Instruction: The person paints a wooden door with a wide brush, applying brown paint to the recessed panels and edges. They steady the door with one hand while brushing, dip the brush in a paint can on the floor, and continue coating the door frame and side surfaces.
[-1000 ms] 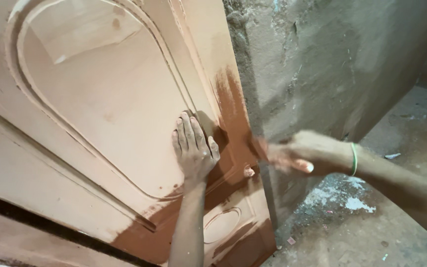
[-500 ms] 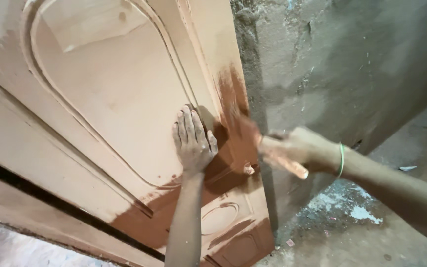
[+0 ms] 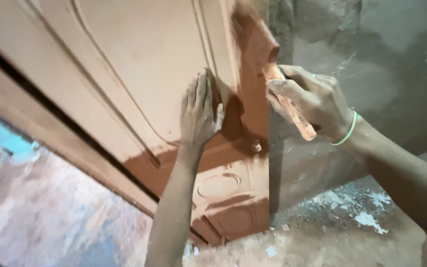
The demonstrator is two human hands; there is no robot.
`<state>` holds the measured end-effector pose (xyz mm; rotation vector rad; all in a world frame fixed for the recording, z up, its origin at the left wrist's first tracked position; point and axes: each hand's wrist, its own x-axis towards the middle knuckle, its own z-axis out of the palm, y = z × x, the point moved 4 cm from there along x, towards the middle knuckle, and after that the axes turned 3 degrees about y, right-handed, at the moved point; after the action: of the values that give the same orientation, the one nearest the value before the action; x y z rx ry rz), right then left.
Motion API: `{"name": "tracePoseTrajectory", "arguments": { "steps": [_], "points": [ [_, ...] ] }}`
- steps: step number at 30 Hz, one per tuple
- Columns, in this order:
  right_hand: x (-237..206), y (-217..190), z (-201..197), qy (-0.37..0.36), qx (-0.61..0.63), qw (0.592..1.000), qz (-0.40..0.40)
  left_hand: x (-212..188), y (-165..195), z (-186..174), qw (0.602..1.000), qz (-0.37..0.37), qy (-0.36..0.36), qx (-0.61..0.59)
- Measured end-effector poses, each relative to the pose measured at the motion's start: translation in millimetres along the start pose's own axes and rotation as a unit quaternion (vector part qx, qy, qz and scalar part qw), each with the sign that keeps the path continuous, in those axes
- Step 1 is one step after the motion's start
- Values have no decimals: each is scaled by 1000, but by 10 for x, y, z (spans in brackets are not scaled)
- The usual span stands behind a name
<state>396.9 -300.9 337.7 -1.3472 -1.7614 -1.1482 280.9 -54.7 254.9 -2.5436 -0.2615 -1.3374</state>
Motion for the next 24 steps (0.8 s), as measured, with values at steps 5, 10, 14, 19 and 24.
{"name": "tracePoseTrajectory", "arguments": {
  "steps": [5, 10, 14, 19, 24],
  "points": [
    [-167, -202, 564, -185, -54, 981, -14, -312, -201, -235, 997, -24, 2, 79],
    [-809, -435, 1069, -472, 116, 873, 40, -661, -517, -515, 987, -74, -25, 137],
    [-837, -416, 1047, -422, 255, 869, 45, -653, -613, -579, 987, -77, -10, 142],
    [-232, -18, 730, -295, 139, 941, 95, -468, -643, -338, 993, -55, 39, 92],
    [339, 39, 175, -16, -51, 998, -43, -419, -688, -102, 981, -32, 184, 56]
  ]
}}
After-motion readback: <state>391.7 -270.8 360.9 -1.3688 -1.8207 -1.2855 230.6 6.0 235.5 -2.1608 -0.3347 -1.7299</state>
